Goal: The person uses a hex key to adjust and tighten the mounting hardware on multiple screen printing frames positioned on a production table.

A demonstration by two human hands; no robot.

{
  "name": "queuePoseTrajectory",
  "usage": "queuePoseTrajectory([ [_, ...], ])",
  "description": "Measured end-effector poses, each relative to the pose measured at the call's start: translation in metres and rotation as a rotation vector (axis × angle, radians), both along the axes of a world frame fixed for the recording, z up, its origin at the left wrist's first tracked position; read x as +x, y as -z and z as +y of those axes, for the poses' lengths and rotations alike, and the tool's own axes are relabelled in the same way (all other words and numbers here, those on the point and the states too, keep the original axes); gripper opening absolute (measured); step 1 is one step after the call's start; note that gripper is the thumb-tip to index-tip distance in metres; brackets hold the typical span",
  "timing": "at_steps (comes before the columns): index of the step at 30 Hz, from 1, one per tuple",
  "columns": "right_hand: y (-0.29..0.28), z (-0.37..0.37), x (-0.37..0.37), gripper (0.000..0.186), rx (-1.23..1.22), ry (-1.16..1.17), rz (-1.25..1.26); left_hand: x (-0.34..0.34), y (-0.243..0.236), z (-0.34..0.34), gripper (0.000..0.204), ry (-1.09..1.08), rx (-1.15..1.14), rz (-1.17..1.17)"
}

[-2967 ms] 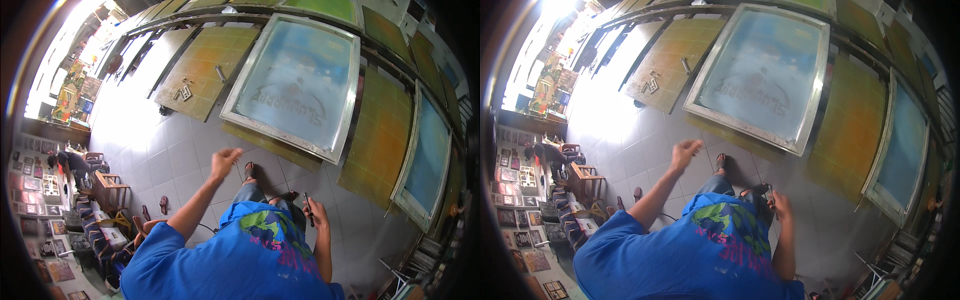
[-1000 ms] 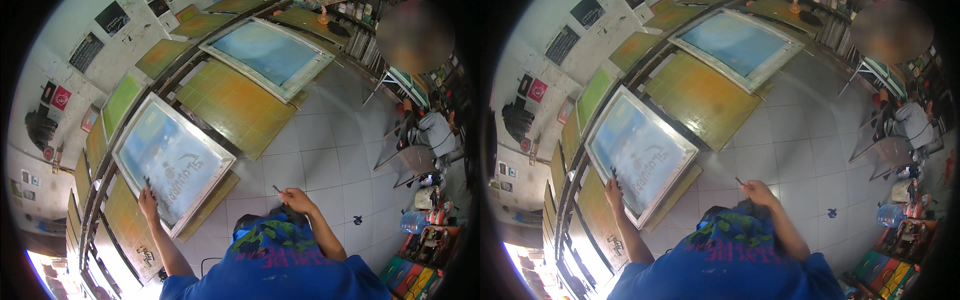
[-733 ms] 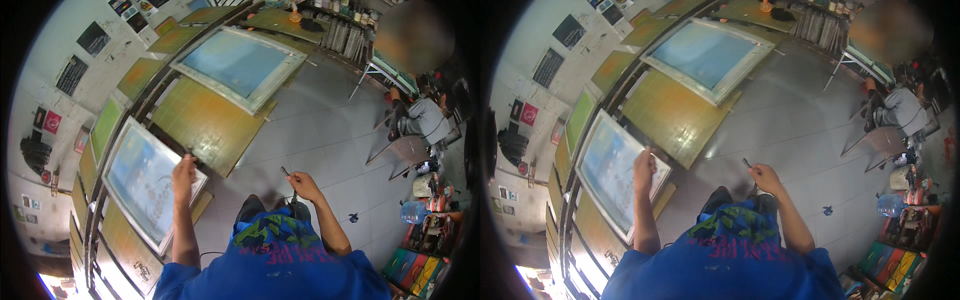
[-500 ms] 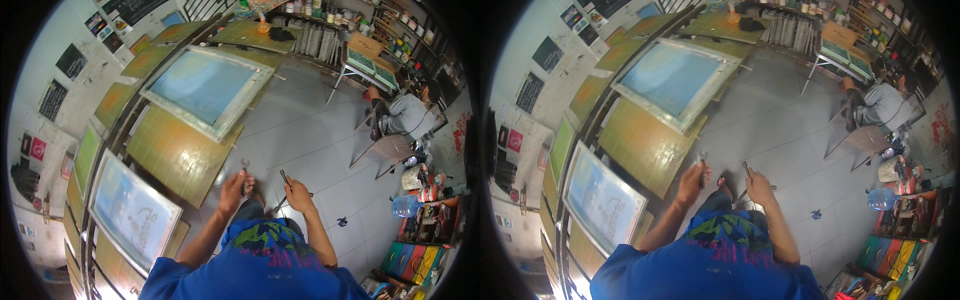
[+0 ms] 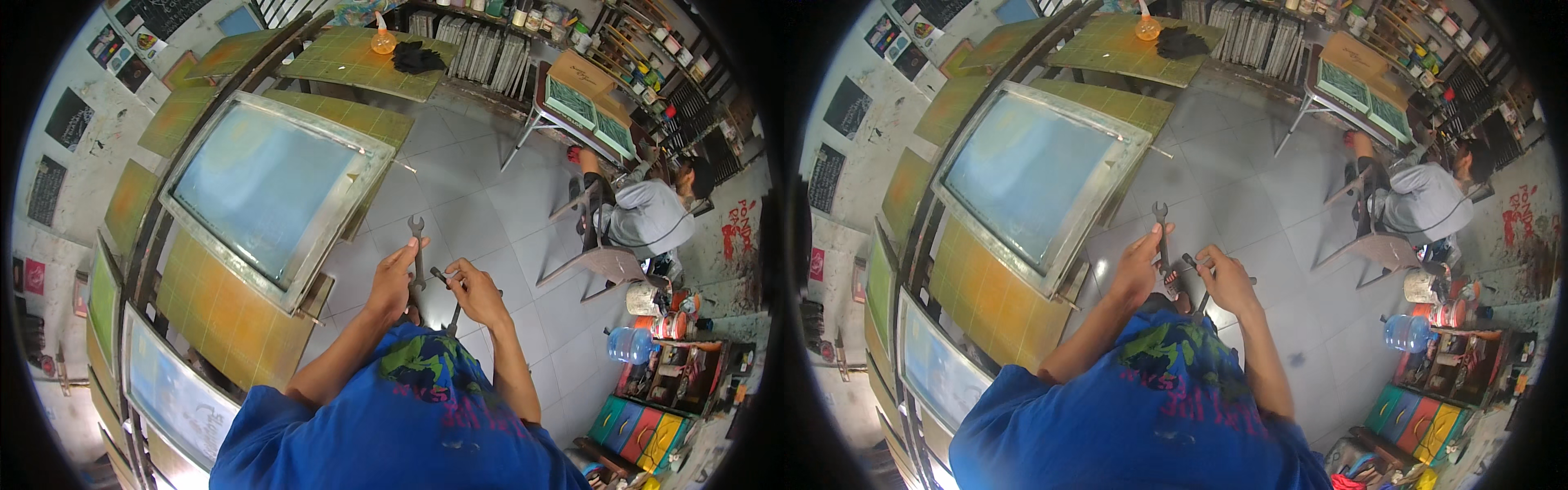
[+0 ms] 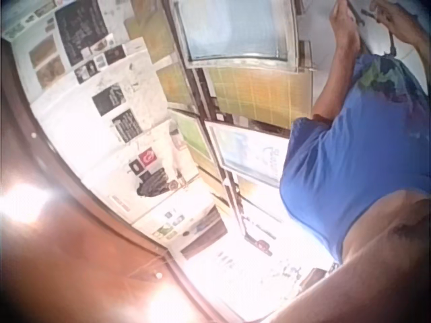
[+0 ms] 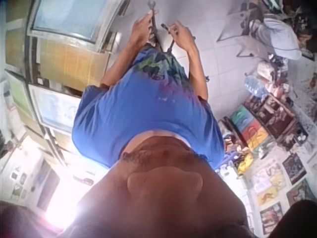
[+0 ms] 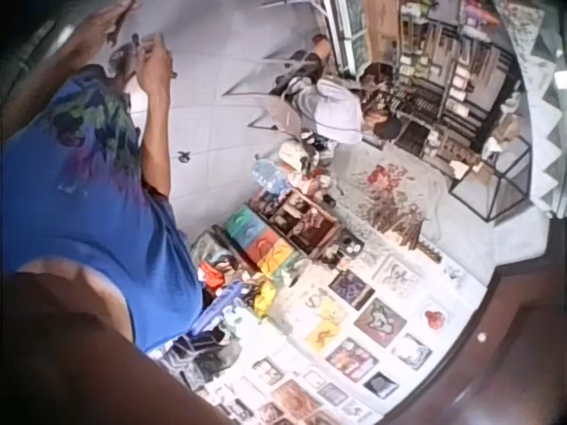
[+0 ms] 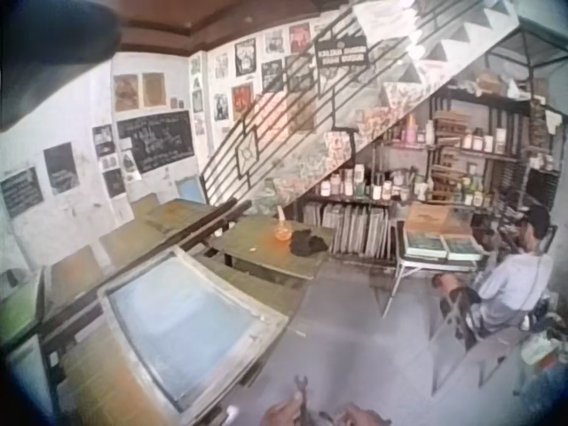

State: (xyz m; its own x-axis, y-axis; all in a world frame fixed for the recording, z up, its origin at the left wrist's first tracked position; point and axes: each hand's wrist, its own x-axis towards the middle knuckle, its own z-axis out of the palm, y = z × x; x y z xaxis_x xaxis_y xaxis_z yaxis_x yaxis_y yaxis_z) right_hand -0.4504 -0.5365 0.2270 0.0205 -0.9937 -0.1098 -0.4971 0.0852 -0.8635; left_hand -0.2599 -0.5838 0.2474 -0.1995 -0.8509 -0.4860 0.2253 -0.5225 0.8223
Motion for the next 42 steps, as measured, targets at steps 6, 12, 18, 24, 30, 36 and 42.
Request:
queuePoseTrajectory([
  [6,-0.005,-0.091,-0.039,0.029,0.171,-0.235,0.024,-0.034,-0.009,-0.08,0.049,0.133,-0.208,-0.174],
  [12,0.02,-0.156,-0.052,0.037,0.055,-0.49,0.091,-0.071,0.017,-0.123,0.039,0.134,-0.177,-0.302],
  [18,0.075,-0.203,-0.073,0.028,0.275,-0.349,-0.108,-0.121,0.046,-0.151,0.055,-0.2,0.045,-0.33],
  [24,0.073,-0.251,-0.117,0.03,0.122,-0.679,-0.053,-0.148,0.079,-0.171,0.046,-0.232,0.387,0.325],
  [30,0.073,-0.283,-0.134,0.02,-0.132,-0.84,-0.04,-0.176,0.092,-0.177,0.043,-0.551,0.181,-0.014],
  [36,0.045,-0.344,-0.155,0.012,0.229,-0.701,-0.251,-0.186,0.109,-0.172,0.044,-0.609,0.14,-0.703],
  [42,0.051,-0.406,-0.167,0.029,0.306,-0.665,-0.206,-0.176,0.118,-0.193,0.045,-0.671,0.14,-0.553],
])
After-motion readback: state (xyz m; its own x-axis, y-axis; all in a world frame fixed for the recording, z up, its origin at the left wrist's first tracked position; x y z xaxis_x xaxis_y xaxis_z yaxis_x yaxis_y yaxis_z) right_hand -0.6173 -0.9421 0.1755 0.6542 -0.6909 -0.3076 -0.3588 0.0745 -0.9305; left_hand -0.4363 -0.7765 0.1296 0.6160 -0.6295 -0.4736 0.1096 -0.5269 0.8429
